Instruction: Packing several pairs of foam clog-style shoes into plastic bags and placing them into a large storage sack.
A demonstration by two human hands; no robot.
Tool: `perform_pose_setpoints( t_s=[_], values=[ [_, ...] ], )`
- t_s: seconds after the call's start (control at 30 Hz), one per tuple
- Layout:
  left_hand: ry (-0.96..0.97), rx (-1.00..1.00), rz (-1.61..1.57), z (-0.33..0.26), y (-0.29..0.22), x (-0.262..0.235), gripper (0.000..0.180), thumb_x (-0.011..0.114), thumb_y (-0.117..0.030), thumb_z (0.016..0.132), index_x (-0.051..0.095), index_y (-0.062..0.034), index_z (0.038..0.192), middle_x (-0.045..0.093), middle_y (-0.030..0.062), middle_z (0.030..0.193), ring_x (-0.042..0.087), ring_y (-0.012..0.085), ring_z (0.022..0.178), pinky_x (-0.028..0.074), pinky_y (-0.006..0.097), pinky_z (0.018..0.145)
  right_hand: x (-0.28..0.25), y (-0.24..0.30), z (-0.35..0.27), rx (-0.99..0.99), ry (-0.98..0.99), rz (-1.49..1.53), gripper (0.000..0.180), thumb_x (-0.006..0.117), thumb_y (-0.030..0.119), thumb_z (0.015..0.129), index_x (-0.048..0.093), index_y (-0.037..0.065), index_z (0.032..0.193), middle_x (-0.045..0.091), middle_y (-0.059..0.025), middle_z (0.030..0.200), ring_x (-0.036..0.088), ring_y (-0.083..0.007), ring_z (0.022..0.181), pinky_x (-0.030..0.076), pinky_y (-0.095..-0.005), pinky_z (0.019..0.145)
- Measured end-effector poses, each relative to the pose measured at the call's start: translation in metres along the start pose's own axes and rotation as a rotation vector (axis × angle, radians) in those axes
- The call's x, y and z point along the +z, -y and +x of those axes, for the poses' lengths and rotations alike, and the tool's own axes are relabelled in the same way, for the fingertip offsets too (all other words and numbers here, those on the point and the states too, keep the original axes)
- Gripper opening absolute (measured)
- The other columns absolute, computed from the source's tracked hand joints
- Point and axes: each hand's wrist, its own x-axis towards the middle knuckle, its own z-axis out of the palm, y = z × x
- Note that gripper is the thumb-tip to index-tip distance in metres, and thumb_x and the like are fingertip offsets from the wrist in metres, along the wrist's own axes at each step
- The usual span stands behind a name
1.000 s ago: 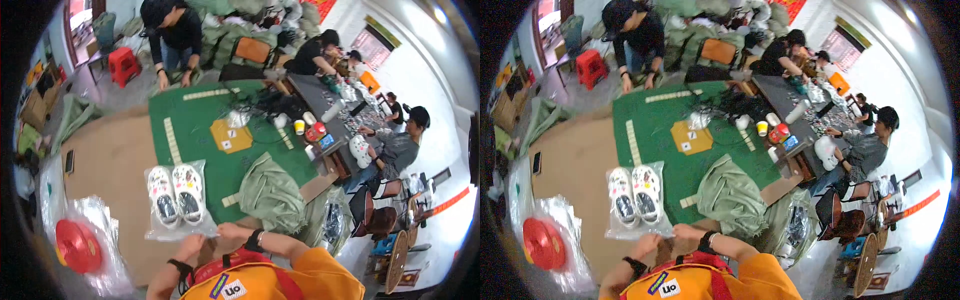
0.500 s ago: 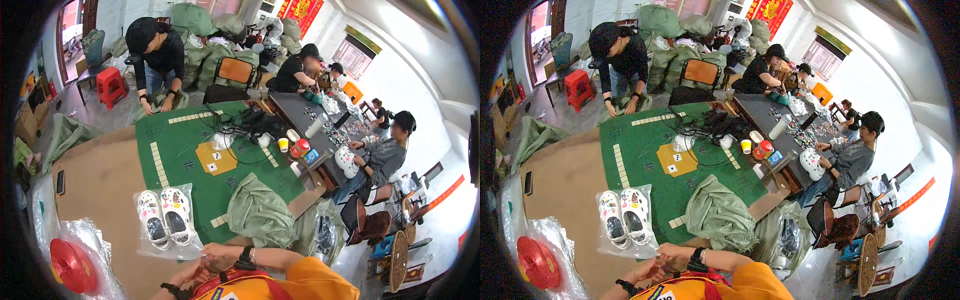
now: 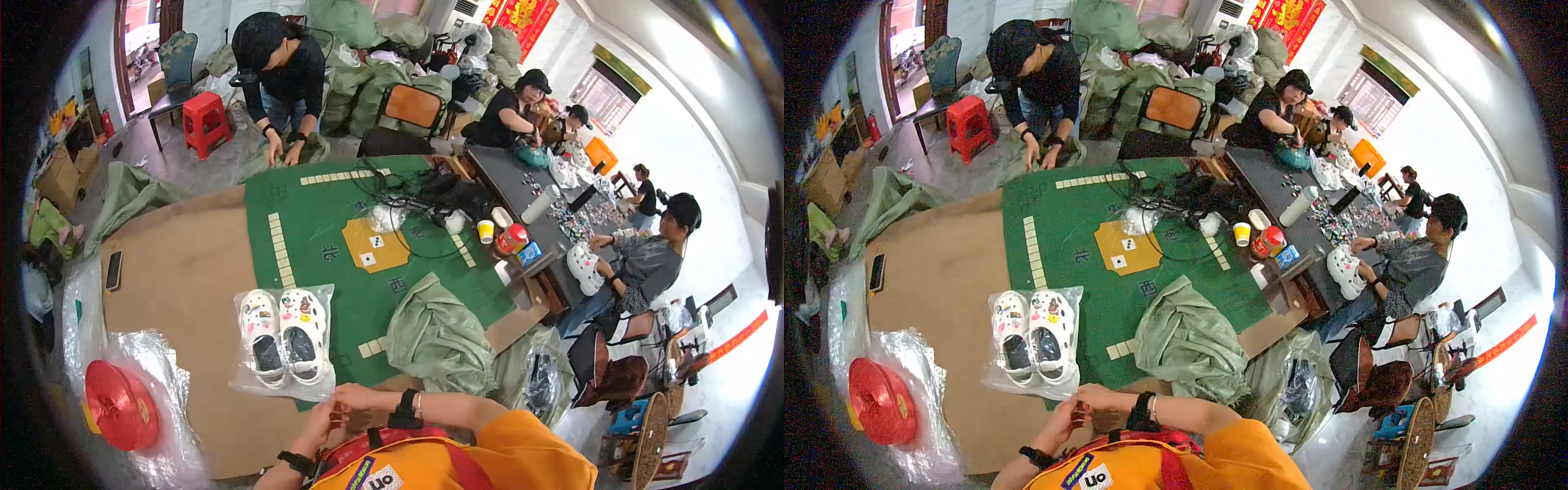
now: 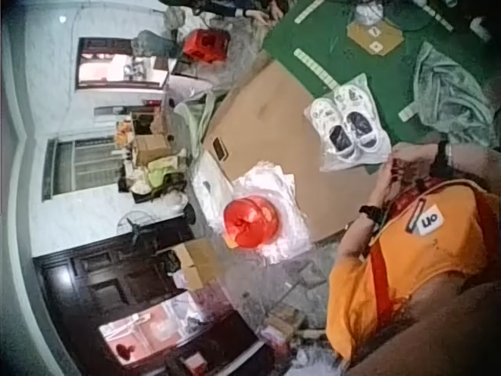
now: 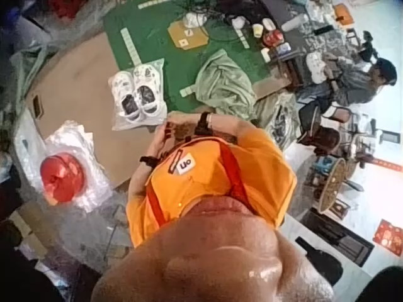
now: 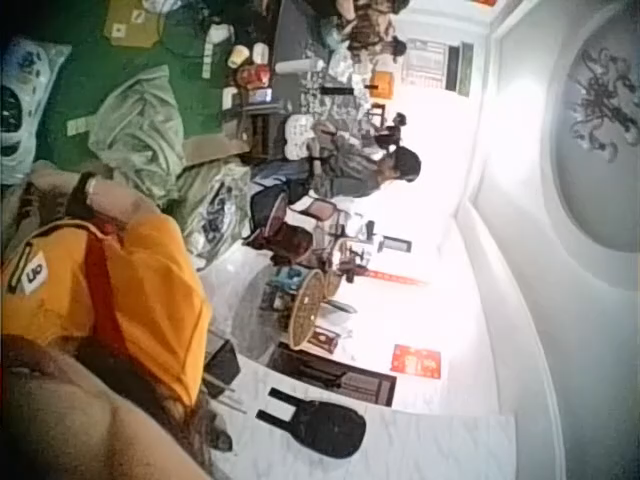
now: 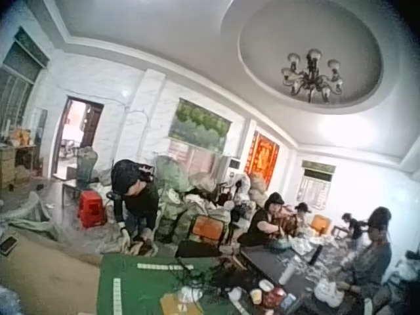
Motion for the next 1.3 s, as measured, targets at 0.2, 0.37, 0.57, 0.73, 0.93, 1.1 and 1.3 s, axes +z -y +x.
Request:
perform_pose_setpoints(
  t_s=[0.2, 0.37, 0.57, 0.73, 0.93, 1.1, 1.3],
  values=[
    [-0.220, 0.024, 0.015, -0.019, 0.010, 0.005, 0.028, 0.048, -0.034, 0.084, 0.057, -0.0078, 0.081, 0.055, 0.0019, 0.067, 0.053, 0.0121, 0.060, 0.041, 0.025, 0.051, 0.011, -0.013, -0.003, -0.249, 0.044, -0.378, 0.017, 0.047, 0.020, 0.080, 0.056, 0.006, 0.076, 0.054, -0.0002, 0.065, 0.047, -0.0090, 0.058, 0.037, -0.0236, 0.051],
    [-0.267, 0.182, 0.191, 0.015, 0.022, 0.001, 0.027, 0.045, -0.027, 0.085, 0.057, -0.0034, 0.079, 0.055, 0.0021, 0.069, 0.049, 0.0097, 0.059, 0.039, 0.024, 0.051, -0.011, -0.024, 0.004, -0.299, 0.061, -0.402, 0.025, 0.049, 0.024, 0.081, 0.057, 0.002, 0.089, 0.058, -0.0019, 0.076, 0.051, -0.0098, 0.064, 0.042, -0.0269, 0.057],
    [-0.404, 0.230, -0.144, 0.012, 0.027, -0.017, 0.028, 0.044, -0.026, 0.086, 0.051, -0.0058, 0.068, 0.051, 0.0030, 0.060, 0.047, 0.0116, 0.050, 0.037, 0.024, 0.045, -0.010, -0.022, -0.008, -0.084, -0.019, -0.230, 0.025, 0.046, 0.028, 0.085, 0.053, 0.006, 0.078, 0.051, 0.0002, 0.064, 0.047, -0.0087, 0.057, 0.039, -0.0229, 0.051],
    [-0.657, 0.358, -0.314, 0.013, 0.026, -0.089, 0.030, 0.044, -0.026, 0.085, 0.049, -0.0067, 0.063, 0.047, 0.0040, 0.050, 0.042, 0.0123, 0.040, 0.035, 0.025, 0.038, -0.016, -0.004, -0.025, 0.064, 0.126, -0.157, 0.025, 0.043, 0.025, 0.085, 0.051, 0.003, 0.075, 0.052, -0.0026, 0.064, 0.049, -0.0120, 0.057, 0.039, -0.0255, 0.051],
    [-0.794, 0.381, -0.301, -0.005, 0.003, -0.153, 0.019, 0.045, -0.021, 0.085, 0.048, -0.0045, 0.076, 0.049, 0.0050, 0.061, 0.042, 0.0129, 0.048, 0.035, 0.025, 0.044, -0.023, -0.029, -0.021, 0.046, 0.106, -0.180, 0.025, 0.043, 0.024, 0.085, 0.050, 0.002, 0.075, 0.051, -0.0012, 0.065, 0.048, -0.0108, 0.059, 0.039, -0.0248, 0.052],
    [-1.177, 0.662, 0.295, 0.014, -0.016, -0.195, 0.039, 0.054, -0.028, 0.081, 0.041, -0.0015, 0.106, 0.050, 0.0120, 0.099, 0.048, 0.0174, 0.083, 0.041, 0.031, 0.069, -0.030, -0.025, -0.017, 0.070, -0.033, -0.168, 0.026, 0.045, 0.030, 0.085, 0.047, 0.004, 0.090, 0.050, -0.0003, 0.069, 0.048, -0.0077, 0.055, 0.039, -0.0198, 0.050],
    [-0.708, 0.491, 0.260, 0.039, -0.052, -0.161, 0.083, 0.069, -0.031, 0.067, 0.021, 0.0032, 0.126, 0.038, 0.0204, 0.122, 0.038, 0.0278, 0.114, 0.032, 0.037, 0.092, -0.026, 0.017, 0.029, 0.236, -0.215, 0.033, 0.072, 0.054, 0.043, 0.078, 0.018, 0.005, 0.128, 0.038, -0.0116, 0.121, 0.046, -0.0198, 0.099, 0.041, -0.0338, 0.072]
  ],
)
